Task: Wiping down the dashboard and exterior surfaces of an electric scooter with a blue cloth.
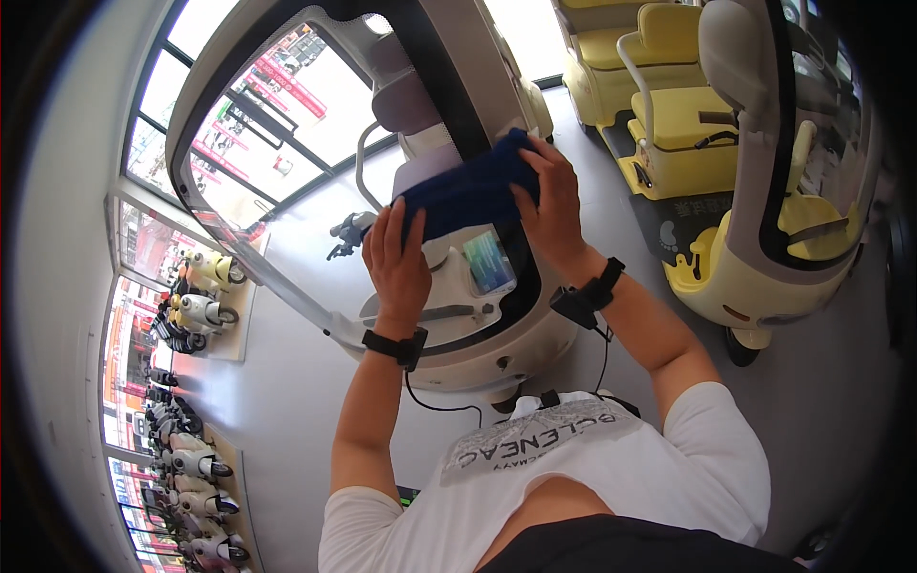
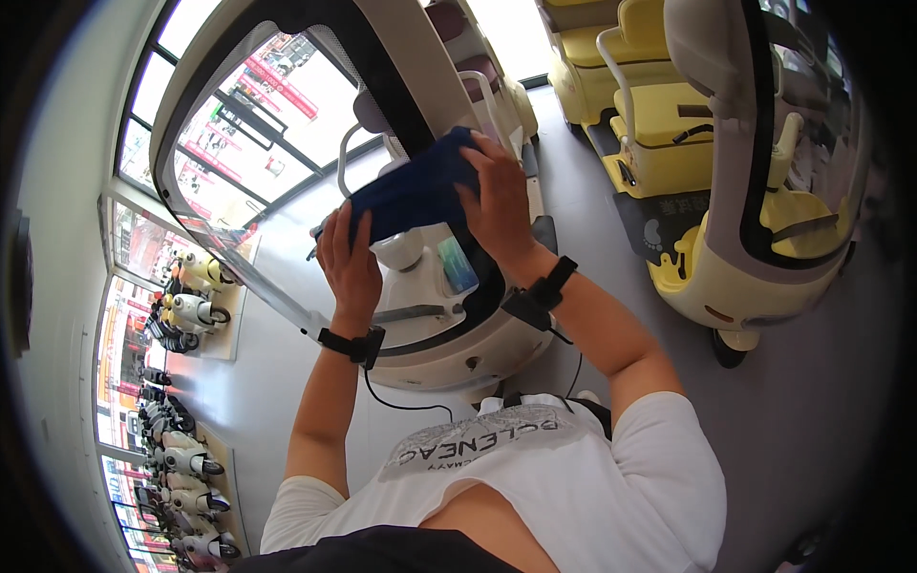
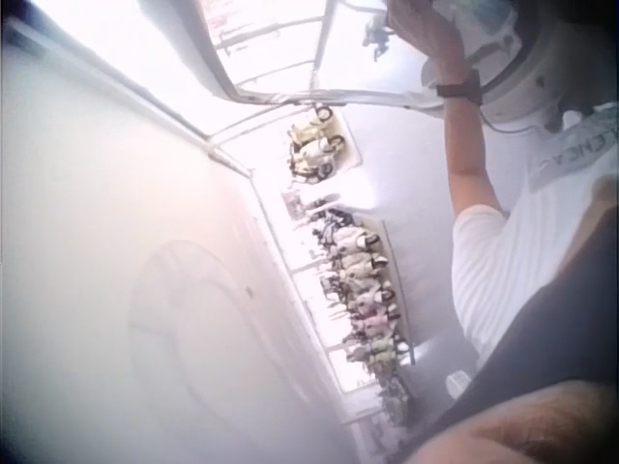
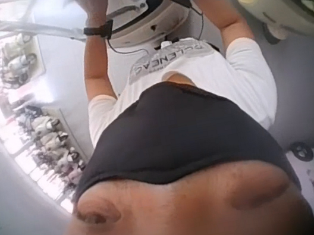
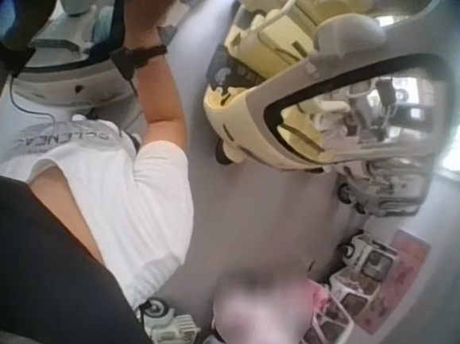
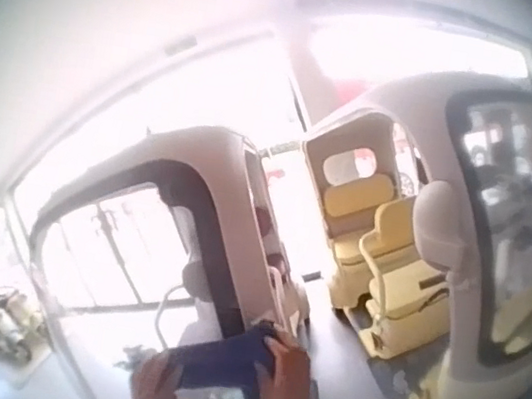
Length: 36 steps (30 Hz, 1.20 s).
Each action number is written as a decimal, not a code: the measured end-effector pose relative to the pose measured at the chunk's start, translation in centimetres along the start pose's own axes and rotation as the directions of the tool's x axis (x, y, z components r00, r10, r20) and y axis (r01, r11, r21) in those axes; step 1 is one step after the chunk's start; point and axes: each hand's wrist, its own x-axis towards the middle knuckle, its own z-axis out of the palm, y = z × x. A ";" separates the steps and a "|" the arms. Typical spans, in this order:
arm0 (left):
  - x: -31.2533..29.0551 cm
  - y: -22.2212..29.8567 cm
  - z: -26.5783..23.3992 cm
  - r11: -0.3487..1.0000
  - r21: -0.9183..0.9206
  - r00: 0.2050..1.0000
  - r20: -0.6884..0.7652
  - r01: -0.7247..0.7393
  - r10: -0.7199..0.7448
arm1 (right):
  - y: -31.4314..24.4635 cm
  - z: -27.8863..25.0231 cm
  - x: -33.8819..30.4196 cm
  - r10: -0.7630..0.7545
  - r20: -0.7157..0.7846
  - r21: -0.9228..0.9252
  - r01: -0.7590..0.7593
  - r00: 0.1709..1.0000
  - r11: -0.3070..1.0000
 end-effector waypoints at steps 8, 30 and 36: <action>3.6 -1.4 3.6 0.994 0.051 0.991 0.097 0.093 -0.098 | -0.4 5.7 6.0 -0.098 0.094 -0.302 0.122 0.991 0.946; 22.6 -14.7 1.4 0.989 0.146 0.973 -0.224 -0.022 0.055 | -0.8 8.2 25.8 -0.305 -0.115 -0.259 0.268 0.945 0.928; 9.6 -6.5 2.9 0.999 0.020 0.999 -0.001 -0.049 0.049 | 0.1 4.6 9.7 -0.249 0.245 -0.313 0.320 0.937 0.894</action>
